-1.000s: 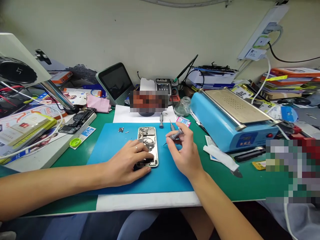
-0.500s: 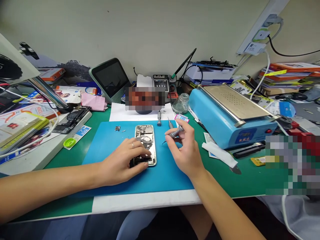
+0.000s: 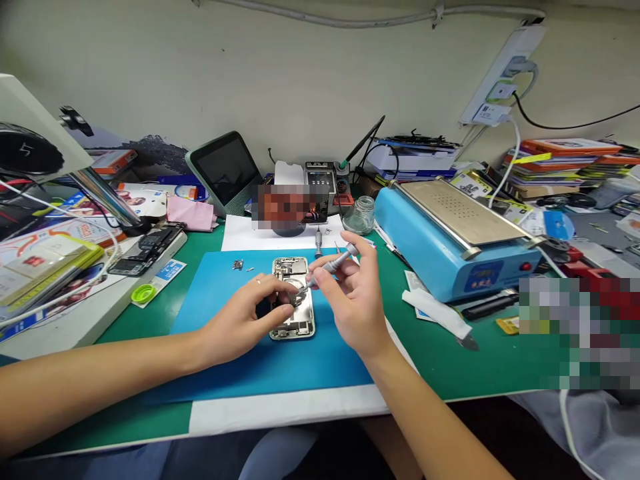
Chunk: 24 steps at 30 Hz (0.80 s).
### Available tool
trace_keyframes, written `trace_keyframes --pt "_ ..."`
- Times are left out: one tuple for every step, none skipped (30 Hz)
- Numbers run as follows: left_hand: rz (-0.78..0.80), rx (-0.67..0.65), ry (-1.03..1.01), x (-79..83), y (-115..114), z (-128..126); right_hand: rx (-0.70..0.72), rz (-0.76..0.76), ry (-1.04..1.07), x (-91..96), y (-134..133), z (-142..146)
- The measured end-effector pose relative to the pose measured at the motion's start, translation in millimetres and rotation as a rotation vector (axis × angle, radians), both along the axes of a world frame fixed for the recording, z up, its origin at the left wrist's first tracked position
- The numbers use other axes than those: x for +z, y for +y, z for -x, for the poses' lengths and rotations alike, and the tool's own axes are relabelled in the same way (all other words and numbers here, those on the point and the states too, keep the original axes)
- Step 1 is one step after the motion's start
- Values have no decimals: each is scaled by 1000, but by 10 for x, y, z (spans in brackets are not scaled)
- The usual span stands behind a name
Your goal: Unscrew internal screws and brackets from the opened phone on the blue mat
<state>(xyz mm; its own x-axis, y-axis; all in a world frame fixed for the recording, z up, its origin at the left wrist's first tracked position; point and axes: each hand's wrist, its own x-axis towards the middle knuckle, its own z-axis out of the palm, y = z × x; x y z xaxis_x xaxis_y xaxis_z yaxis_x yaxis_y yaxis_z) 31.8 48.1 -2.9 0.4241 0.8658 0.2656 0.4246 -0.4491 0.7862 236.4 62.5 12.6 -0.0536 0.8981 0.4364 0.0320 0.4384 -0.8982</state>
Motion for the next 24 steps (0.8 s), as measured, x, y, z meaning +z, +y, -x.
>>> trace_keyframes --pt "5 3 -6 -4 5 1 7 18 21 -22 0 13" --pt "10 3 -10 -9 8 3 11 37 37 -44 -4 18" --pt "15 3 -12 -15 10 5 14 53 50 -64 -10 17" --pt "21 2 -14 -20 12 7 20 68 60 -79 -17 14" --pt "27 1 -15 -25 13 9 26 79 71 -89 -25 9" --pt "31 0 -16 -30 14 10 33 84 83 -94 -31 4" --pt "35 -1 -15 -32 15 10 39 87 93 -95 -36 1" --pt "38 -4 -14 -34 17 10 43 91 97 -93 -39 -2" --pt "40 -8 -12 -33 19 9 44 94 96 -89 -40 -2" --pt "41 -12 -9 -31 22 8 43 97 90 -85 -40 -2" --pt "41 -17 -6 -28 24 7 39 99 81 -82 -39 -2" --pt "41 -21 -2 -24 25 6 37 103 73 -80 -38 -1" --pt "41 -25 3 -19 27 6 35 104 68 -79 -37 0" --pt "41 -28 7 -14 27 6 34 105 66 -80 -35 1" --pt "41 -32 11 -10 27 6 33 104 66 -82 -33 2" --pt "41 -36 14 -5 27 7 33 105 65 -85 -31 4" --pt "41 -39 15 0 26 7 33 108 65 -89 -28 6" --pt "41 -42 15 5 25 7 33 112 67 -93 -26 8" --pt "41 -46 14 9 25 7 33 114 70 -97 -24 9" --pt "41 -48 11 14 25 7 33 116 71 -101 -23 11" --pt "40 -50 6 19 25 7 32 117 68 -105 -21 13" --pt "40 -52 1 24 25 6 30 117 61 -109 -20 14" --pt "40 -53 -5 28 25 5 27 116 51 -112 -19 14" --pt "41 -54 -9 31 26 4 22 116 39 -114 -18 15"
